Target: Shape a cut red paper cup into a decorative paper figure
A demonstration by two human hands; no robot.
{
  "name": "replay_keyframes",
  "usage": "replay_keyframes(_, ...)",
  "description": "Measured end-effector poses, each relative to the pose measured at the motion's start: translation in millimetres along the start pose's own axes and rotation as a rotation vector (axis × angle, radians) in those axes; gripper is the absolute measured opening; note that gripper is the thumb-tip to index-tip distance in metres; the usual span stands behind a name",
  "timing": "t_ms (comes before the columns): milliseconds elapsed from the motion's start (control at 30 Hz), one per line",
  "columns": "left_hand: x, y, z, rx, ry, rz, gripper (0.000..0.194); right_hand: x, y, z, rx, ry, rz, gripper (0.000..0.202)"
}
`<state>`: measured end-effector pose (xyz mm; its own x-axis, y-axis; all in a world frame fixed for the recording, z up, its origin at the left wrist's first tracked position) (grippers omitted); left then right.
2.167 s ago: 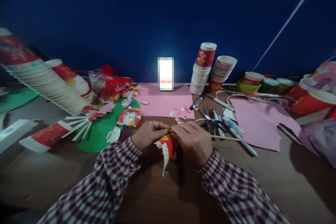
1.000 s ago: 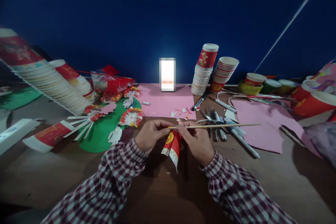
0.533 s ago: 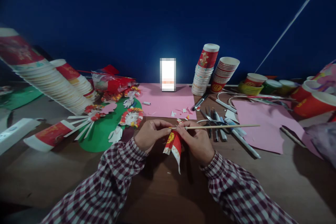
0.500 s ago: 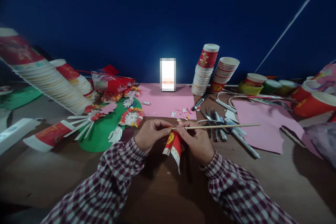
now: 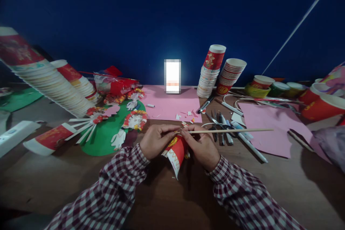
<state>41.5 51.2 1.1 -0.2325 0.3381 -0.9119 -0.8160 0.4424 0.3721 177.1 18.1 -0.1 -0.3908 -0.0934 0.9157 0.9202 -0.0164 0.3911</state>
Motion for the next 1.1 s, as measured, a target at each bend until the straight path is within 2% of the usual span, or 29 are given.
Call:
replay_keyframes(233,-9,1.6,1,-0.006,-0.129,0.281,0.023,-4,0,1,0.016,0.040,-0.034,0.021)
replay_keyframes(400,-5,-0.3,2,0.008,-0.117,0.372,0.021,-5,1,1,0.011,0.043,-0.053,0.021)
replay_keyframes(567,-7,3.2,0,-0.017,-0.069,0.260,0.018,-6,0,1,-0.005,0.013,-0.008,0.022)
replay_keyframes(667,2,4.9,0,0.009,0.023,0.111,0.016,-8,-4,2,0.038,-0.021,0.087,0.024)
replay_keyframes(800,20,3.4,1,0.069,0.187,-0.103,0.024,-11,-8,2,0.098,-0.051,0.182,0.025)
replay_keyframes(900,25,1.2,0,0.097,0.274,-0.174,0.026,-10,-9,1,0.119,-0.042,0.152,0.024)
replay_keyframes(1100,22,-4.1,0,0.126,0.283,-0.220,0.021,-8,-7,1,0.117,0.002,0.046,0.022)
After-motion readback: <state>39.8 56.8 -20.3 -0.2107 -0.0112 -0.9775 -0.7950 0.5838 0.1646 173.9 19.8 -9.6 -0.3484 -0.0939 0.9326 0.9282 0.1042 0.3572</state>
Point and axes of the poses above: each hand's wrist, its own z-axis towards the middle knuckle, its own y-axis out of the back of the hand, x = y × z, the point moved 6 cm from there along z, towards the middle knuckle, and after that the axes turned 5 degrees about x, right-handed, at the moved point
